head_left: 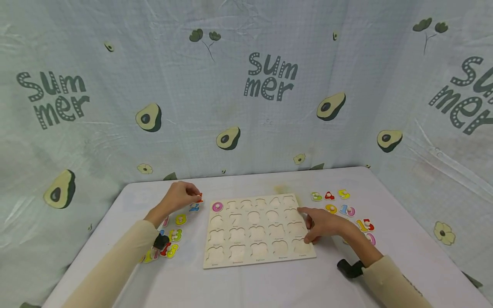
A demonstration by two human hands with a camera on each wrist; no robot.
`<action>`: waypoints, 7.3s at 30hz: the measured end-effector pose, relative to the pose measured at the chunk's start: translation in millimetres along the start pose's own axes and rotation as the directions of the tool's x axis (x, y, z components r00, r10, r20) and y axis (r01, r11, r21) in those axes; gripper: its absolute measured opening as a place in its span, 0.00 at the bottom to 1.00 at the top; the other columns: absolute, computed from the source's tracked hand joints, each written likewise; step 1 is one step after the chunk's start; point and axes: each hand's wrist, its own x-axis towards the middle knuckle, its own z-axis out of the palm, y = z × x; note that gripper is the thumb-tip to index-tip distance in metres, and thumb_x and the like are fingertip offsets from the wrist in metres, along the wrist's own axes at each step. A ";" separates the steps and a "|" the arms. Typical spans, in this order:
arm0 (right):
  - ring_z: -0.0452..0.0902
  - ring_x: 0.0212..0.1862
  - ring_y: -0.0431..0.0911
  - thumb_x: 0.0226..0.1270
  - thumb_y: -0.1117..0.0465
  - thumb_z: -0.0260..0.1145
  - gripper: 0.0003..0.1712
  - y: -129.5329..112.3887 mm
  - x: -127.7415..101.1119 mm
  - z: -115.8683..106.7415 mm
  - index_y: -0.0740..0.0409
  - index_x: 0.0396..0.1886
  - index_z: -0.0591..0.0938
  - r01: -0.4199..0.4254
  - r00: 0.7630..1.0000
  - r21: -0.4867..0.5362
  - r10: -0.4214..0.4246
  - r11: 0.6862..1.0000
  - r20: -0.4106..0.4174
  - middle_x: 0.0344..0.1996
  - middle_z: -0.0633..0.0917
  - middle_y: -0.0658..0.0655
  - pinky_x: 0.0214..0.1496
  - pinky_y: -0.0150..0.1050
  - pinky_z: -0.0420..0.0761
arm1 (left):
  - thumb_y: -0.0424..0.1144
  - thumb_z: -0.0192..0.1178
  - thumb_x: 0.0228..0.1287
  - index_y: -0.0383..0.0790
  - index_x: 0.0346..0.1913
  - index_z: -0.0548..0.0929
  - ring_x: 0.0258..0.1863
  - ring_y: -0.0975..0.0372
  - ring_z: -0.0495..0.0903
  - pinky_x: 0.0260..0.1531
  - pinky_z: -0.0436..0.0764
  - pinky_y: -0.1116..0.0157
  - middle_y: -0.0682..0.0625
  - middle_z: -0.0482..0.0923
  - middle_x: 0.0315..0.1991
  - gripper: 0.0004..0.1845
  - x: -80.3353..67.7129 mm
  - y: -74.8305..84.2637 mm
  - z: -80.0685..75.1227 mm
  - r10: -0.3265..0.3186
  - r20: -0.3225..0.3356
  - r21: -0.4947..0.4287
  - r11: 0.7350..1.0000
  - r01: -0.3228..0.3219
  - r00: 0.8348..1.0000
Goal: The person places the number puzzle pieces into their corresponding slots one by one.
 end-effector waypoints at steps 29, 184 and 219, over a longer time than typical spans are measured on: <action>0.77 0.31 0.45 0.52 0.62 0.82 0.56 -0.5 0.5 -0.6 0.64 0.78 0.63 -0.001 1.000 -0.009 0.001 1.000 0.003 0.34 0.76 0.55 0.37 0.39 0.76 | 0.37 0.72 0.60 0.38 0.36 0.90 0.32 0.64 0.82 0.36 0.80 0.65 0.49 0.88 0.32 0.05 28.4 54.2 36.5 0.113 0.073 -0.009 0.994 -0.112 0.991; 0.79 0.29 0.45 0.52 0.63 0.82 0.56 3.3 1.2 0.2 0.64 0.78 0.63 0.010 1.000 0.028 -0.011 1.000 0.013 0.34 0.76 0.56 0.36 0.39 0.81 | 0.37 0.68 0.67 0.36 0.43 0.89 0.31 0.61 0.79 0.37 0.81 0.64 0.47 0.87 0.37 0.08 -7.3 -16.2 6.5 -0.109 0.136 0.041 0.994 0.104 0.985; 0.79 0.30 0.45 0.52 0.64 0.82 0.56 3.2 1.0 1.2 0.65 0.78 0.63 0.011 1.000 0.042 -0.012 0.999 0.014 0.34 0.76 0.56 0.37 0.39 0.82 | 0.37 0.70 0.63 0.36 0.38 0.90 0.30 0.64 0.80 0.33 0.79 0.66 0.49 0.88 0.30 0.06 10.2 30.9 11.0 0.071 0.044 0.013 0.997 -0.072 0.996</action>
